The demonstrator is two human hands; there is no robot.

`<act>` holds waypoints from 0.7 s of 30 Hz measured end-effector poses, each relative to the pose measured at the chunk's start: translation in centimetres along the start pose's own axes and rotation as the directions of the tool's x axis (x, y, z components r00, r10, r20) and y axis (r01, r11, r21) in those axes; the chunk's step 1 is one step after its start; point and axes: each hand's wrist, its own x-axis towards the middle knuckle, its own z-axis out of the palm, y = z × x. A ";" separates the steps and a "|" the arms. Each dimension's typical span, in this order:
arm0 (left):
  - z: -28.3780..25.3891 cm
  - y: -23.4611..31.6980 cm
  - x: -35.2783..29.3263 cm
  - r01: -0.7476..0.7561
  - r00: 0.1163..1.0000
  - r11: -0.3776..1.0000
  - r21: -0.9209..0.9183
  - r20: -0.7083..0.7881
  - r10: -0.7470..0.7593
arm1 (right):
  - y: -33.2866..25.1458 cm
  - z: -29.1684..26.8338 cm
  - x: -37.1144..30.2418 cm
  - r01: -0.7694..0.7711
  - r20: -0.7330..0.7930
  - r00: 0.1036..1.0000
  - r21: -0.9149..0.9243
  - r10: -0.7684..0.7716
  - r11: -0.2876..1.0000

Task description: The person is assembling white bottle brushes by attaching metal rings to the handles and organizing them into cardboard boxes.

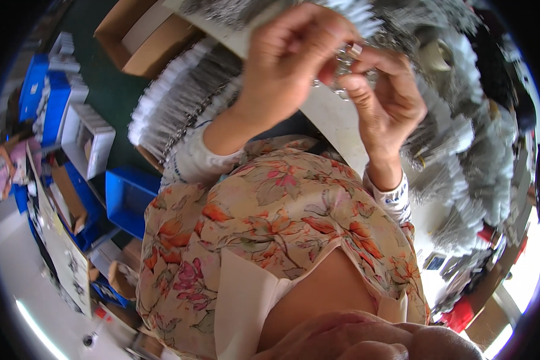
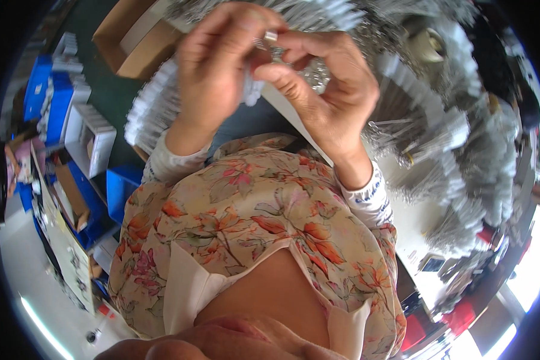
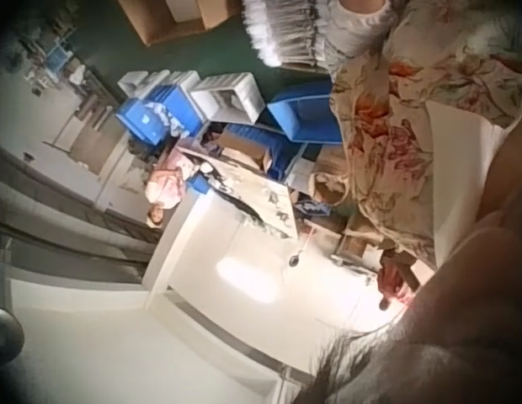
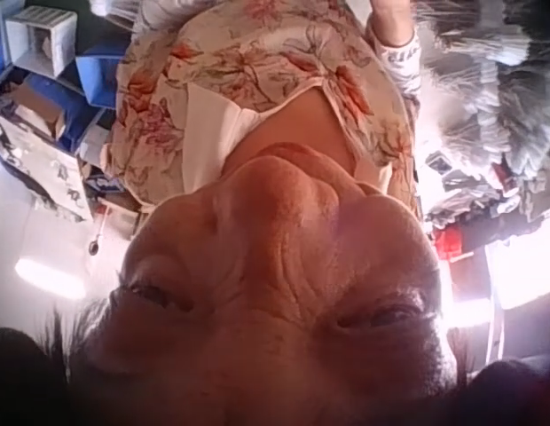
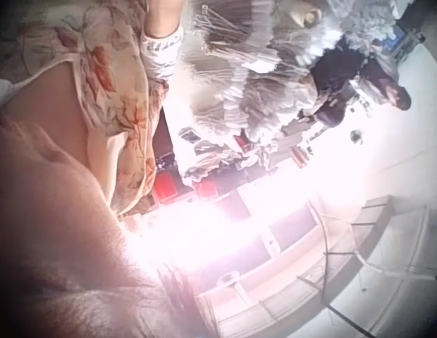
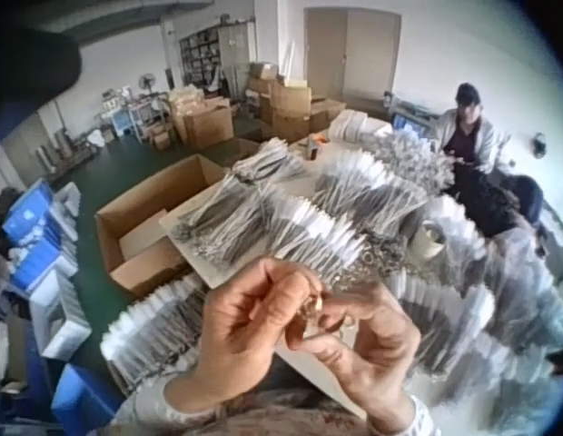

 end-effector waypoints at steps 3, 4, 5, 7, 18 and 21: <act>-1.2 1.2 -0.9 0.138 0.990 0.968 0.207 -0.009 -0.139 | -0.4 1.2 0.3 -0.026 0.039 0.999 -0.158 0.032 0.987; -2.4 0.7 -1.0 -0.047 0.993 0.932 0.359 0.114 0.006 | -0.2 1.7 -0.2 -0.246 -0.016 0.969 0.009 0.246 0.969; -3.9 0.1 -1.4 -0.227 0.960 0.846 0.483 0.255 0.112 | 0.1 1.6 -0.4 -0.444 0.015 0.895 0.112 0.446 0.889; -6.0 -0.6 -3.2 -0.294 0.896 0.707 0.643 0.443 -0.031 | 2.5 0.3 -1.0 -0.677 0.364 0.728 0.251 0.580 0.692; -35.0 -8.0 -25.1 -0.115 0.389 -0.181 0.977 -0.124 -0.913 | 8.8 3.2 -8.3 -0.647 0.437 0.478 -0.412 0.762 0.642; -41.1 -7.9 -28.5 -0.104 0.129 -0.316 0.943 -0.302 -0.944 | 9.6 2.6 -8.1 -0.795 0.403 0.379 -0.319 0.833 0.516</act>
